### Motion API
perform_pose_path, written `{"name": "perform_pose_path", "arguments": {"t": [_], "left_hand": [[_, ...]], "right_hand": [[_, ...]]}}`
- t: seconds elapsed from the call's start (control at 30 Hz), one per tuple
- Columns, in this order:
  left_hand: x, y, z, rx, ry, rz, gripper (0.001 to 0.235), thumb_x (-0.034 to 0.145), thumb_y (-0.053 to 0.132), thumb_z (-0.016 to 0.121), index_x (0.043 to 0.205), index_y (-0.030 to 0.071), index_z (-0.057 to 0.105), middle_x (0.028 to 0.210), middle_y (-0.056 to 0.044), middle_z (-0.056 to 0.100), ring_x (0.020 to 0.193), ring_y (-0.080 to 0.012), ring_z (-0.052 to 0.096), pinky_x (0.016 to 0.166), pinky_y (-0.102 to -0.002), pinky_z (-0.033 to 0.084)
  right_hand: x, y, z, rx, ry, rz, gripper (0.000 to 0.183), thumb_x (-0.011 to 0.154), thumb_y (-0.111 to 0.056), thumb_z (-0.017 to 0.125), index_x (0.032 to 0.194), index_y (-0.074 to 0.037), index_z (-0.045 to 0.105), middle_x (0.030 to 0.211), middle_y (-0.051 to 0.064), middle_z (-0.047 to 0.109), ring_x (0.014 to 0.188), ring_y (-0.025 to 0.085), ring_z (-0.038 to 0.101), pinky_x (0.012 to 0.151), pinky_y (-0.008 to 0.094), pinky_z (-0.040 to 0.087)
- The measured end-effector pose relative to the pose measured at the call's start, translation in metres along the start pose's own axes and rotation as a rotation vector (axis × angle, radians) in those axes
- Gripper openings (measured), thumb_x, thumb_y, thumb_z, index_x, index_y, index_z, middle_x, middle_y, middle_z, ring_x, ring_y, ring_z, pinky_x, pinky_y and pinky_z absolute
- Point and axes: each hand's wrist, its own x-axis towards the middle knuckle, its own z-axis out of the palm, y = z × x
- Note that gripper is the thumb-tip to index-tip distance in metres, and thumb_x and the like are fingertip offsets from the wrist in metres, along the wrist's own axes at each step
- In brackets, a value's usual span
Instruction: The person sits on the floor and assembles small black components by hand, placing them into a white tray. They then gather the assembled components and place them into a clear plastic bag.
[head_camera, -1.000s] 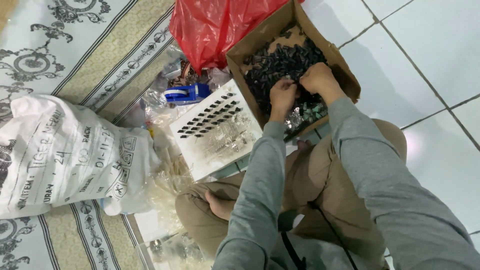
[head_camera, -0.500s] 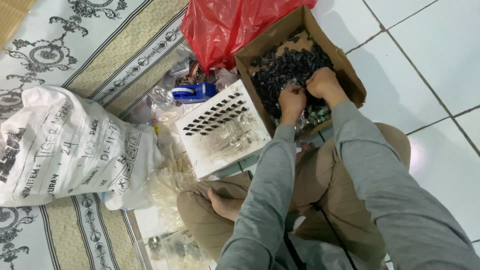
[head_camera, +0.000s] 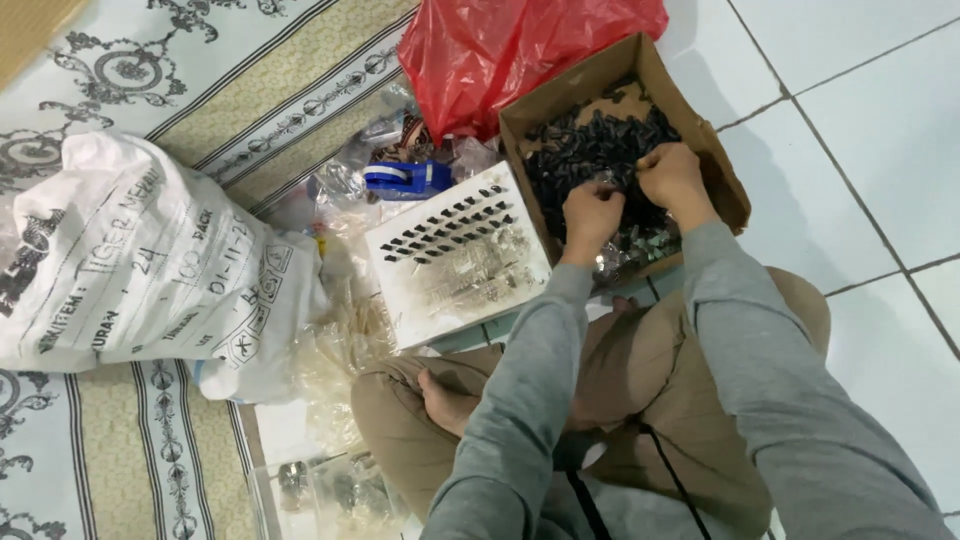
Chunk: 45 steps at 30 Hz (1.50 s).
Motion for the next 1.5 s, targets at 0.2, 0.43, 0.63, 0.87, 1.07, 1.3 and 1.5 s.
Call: {"name": "perform_pose_path", "arguments": {"t": [0.2, 0.43, 0.63, 0.87, 1.07, 1.3, 1.5], "left_hand": [[-0.077, -0.015, -0.087, -0.44, -0.072, 0.274, 0.026, 0.1, 0.011, 0.061, 0.117, -0.007, 0.068, 0.1, -0.025, 0.069, 0.087, -0.0248, 0.065, 0.071, -0.033, 0.061], [-0.145, -0.077, -0.176, -0.69, 0.11, 0.277, 0.015, 0.1, 0.007, 0.06, 0.108, 0.0, 0.07, 0.079, -0.01, 0.064, 0.074, -0.0179, 0.061, 0.067, -0.03, 0.054], [-0.151, -0.109, -0.169, -1.157, 0.186, 0.036, 0.025, 0.1, 0.003, 0.062, 0.117, -0.015, 0.067, 0.096, -0.024, 0.068, 0.082, -0.0226, 0.066, 0.074, -0.035, 0.059], [-0.122, -0.137, -0.147, -1.174, 0.171, 0.186, 0.019, 0.099, 0.0, 0.067, 0.114, -0.011, 0.068, 0.1, -0.025, 0.071, 0.086, -0.0254, 0.071, 0.075, -0.036, 0.063], [-0.111, -0.136, -0.14, -1.157, 0.182, 0.179, 0.019, 0.098, 0.001, 0.068, 0.115, -0.008, 0.07, 0.101, -0.026, 0.071, 0.086, -0.0258, 0.072, 0.075, -0.036, 0.065], [-0.114, -0.126, -0.149, -1.022, 0.242, 0.196, 0.021, 0.097, 0.003, 0.07, 0.116, -0.006, 0.072, 0.1, -0.026, 0.072, 0.088, -0.0248, 0.072, 0.074, -0.035, 0.065], [-0.125, -0.108, -0.16, -0.965, 0.278, 0.225, 0.019, 0.096, 0.001, 0.07, 0.113, -0.005, 0.074, 0.095, -0.025, 0.073, 0.085, -0.0231, 0.072, 0.072, -0.034, 0.065]], "right_hand": [[-0.019, -0.015, -0.008, -0.028, 0.027, -0.146, 0.025, 0.093, -0.017, 0.072, 0.115, -0.007, 0.075, 0.104, 0.02, 0.072, 0.109, 0.037, 0.068, 0.087, 0.048, 0.056], [-0.082, -0.067, 0.01, 0.09, -0.06, -0.328, 0.024, 0.1, -0.008, 0.067, 0.122, 0.0, 0.072, 0.098, 0.019, 0.07, 0.093, 0.028, 0.069, 0.074, 0.042, 0.056], [-0.172, -0.102, 0.075, 0.366, -0.24, -0.383, 0.02, 0.098, -0.003, 0.068, 0.117, 0.002, 0.069, 0.093, 0.012, 0.065, 0.09, 0.018, 0.064, 0.079, 0.035, 0.057], [-0.194, -0.102, 0.129, 0.535, -0.218, -0.521, 0.011, 0.098, 0.005, 0.066, 0.108, 0.003, 0.07, 0.084, 0.013, 0.065, 0.075, 0.013, 0.063, 0.063, 0.029, 0.055], [-0.185, -0.097, 0.128, 0.514, -0.205, -0.534, 0.016, 0.097, 0.007, 0.064, 0.111, 0.002, 0.07, 0.086, 0.011, 0.065, 0.073, 0.012, 0.064, 0.063, 0.027, 0.054], [-0.18, -0.092, 0.13, 0.514, -0.18, -0.528, 0.015, 0.098, 0.006, 0.065, 0.112, 0.003, 0.07, 0.087, 0.014, 0.067, 0.077, 0.016, 0.069, 0.064, 0.029, 0.057], [-0.185, -0.097, 0.127, 0.541, -0.181, -0.531, 0.013, 0.099, 0.006, 0.064, 0.112, 0.004, 0.068, 0.086, 0.014, 0.066, 0.078, 0.017, 0.069, 0.062, 0.027, 0.057]]}}
